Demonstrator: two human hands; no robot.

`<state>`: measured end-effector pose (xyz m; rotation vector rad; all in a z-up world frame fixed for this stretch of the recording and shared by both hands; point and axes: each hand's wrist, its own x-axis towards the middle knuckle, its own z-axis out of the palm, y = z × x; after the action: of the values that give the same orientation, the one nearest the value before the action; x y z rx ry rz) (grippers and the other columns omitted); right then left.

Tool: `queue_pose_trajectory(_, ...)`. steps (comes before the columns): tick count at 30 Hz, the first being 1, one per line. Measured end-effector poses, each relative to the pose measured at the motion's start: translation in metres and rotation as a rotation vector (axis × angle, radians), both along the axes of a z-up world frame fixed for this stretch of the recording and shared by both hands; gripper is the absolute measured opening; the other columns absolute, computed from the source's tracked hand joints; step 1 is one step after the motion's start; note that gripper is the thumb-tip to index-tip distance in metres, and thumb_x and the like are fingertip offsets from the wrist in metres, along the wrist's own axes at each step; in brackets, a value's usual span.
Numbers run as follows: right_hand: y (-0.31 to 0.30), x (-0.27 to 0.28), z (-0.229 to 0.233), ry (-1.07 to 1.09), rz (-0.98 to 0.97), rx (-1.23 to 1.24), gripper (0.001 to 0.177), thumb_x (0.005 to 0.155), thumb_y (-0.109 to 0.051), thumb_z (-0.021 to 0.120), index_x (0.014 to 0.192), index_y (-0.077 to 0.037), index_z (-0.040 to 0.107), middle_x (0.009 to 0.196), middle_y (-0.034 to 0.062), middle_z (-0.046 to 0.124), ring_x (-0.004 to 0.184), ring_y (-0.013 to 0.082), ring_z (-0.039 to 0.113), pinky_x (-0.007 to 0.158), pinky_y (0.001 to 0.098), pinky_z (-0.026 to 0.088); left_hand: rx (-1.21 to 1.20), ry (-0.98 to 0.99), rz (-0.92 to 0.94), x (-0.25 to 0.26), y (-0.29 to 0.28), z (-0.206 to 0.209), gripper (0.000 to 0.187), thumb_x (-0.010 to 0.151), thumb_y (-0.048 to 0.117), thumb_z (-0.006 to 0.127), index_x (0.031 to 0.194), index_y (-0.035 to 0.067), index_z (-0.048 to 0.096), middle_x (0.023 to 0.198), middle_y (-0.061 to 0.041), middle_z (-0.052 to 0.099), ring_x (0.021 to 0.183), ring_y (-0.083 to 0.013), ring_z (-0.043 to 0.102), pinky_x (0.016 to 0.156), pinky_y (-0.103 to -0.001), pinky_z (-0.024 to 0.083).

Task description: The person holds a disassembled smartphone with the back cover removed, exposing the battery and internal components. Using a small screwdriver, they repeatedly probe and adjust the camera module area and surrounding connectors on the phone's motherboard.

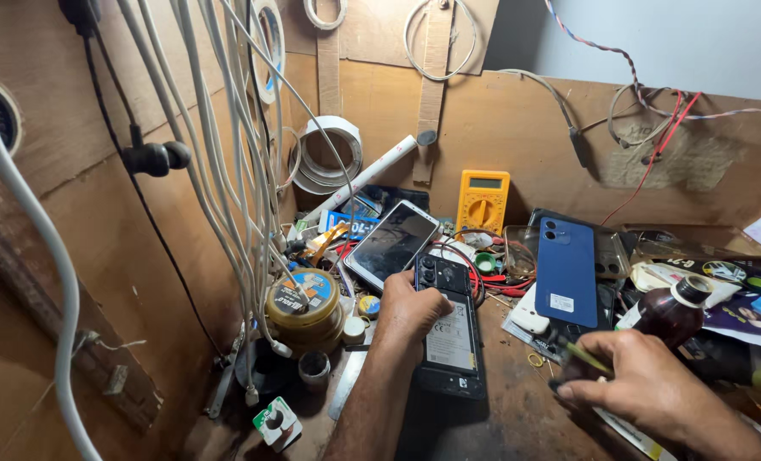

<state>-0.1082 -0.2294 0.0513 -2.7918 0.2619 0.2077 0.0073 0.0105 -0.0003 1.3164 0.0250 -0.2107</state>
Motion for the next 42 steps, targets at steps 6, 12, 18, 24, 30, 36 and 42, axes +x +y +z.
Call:
queue_pose_trajectory(6,0.031,0.015,0.009,-0.121,-0.088,0.020,0.036,0.076,-0.036,0.087,0.099,-0.010,0.078,0.078,0.0144,0.080,0.078,0.0251,0.074,0.078,0.0396,0.060,-0.017,-0.020,0.002,-0.002,0.001,-0.001,0.029,0.063,-0.011,0.064,0.092,-0.008,0.071,0.078,-0.015,0.073,0.067,-0.0240,0.072,0.060,-0.038,0.059)
queue_pose_trajectory(12,0.065,0.017,-0.008,-0.499,0.070,0.006,0.019,0.077,-0.015,0.070,0.091,-0.009,0.081,0.089,0.0147,0.078,0.084,0.0333,0.075,0.081,0.0444,0.058,-0.075,-0.046,0.001,0.000,0.002,-0.001,0.031,0.062,-0.011,0.061,0.091,-0.007,0.070,0.078,-0.013,0.072,0.065,-0.0219,0.070,0.059,-0.036,0.057)
queue_pose_trajectory(18,0.050,0.020,-0.016,-0.509,0.053,0.238,0.023,0.076,-0.026,0.081,0.090,-0.007,0.082,0.080,0.0112,0.081,0.074,0.0217,0.073,0.070,0.0362,0.059,-0.086,-0.040,0.003,0.000,0.004,-0.003,0.030,0.061,-0.009,0.061,0.090,-0.008,0.070,0.077,-0.013,0.072,0.063,-0.0217,0.070,0.057,-0.036,0.057)
queue_pose_trajectory(24,0.007,0.014,-0.025,-0.167,-0.127,0.438,0.033,0.071,-0.030,0.093,0.085,-0.003,0.082,0.073,0.0081,0.080,0.064,0.0145,0.071,0.067,0.0314,0.056,-0.115,-0.075,-0.012,0.004,0.003,-0.011,0.027,0.063,-0.008,0.063,0.089,-0.007,0.071,0.076,-0.013,0.072,0.063,-0.0216,0.070,0.058,-0.035,0.057)
queue_pose_trajectory(30,-0.002,0.004,-0.035,-0.012,-0.188,0.281,0.034,0.077,-0.033,0.091,0.088,-0.001,0.085,0.063,0.0099,0.073,0.060,0.0156,0.060,0.063,0.0354,0.052,-0.225,-0.014,-0.173,0.004,0.001,-0.013,0.023,0.067,-0.009,0.065,0.090,-0.004,0.069,0.078,-0.012,0.072,0.067,-0.0217,0.071,0.064,-0.036,0.059)
queue_pose_trajectory(36,-0.019,0.019,-0.029,-0.274,-0.176,0.235,0.034,0.082,-0.037,0.085,0.092,-0.005,0.085,0.069,0.0043,0.074,0.062,0.0133,0.066,0.064,0.0284,0.053,-0.247,-0.054,-0.320,-0.002,0.003,-0.009,0.031,0.067,-0.008,0.066,0.096,0.000,0.073,0.084,-0.008,0.075,0.074,-0.0181,0.071,0.074,-0.033,0.058)
queue_pose_trajectory(42,-0.016,0.073,-0.033,-0.396,-0.225,1.116,0.030,0.098,-0.019,0.060,0.111,0.007,0.069,0.076,0.0147,0.066,0.053,0.0186,0.054,0.047,0.0325,0.048,-0.323,-0.049,-0.406,-0.008,-0.001,-0.004,0.039,0.073,-0.006,0.069,0.111,0.000,0.069,0.094,-0.007,0.075,0.081,-0.0169,0.071,0.079,-0.032,0.058)
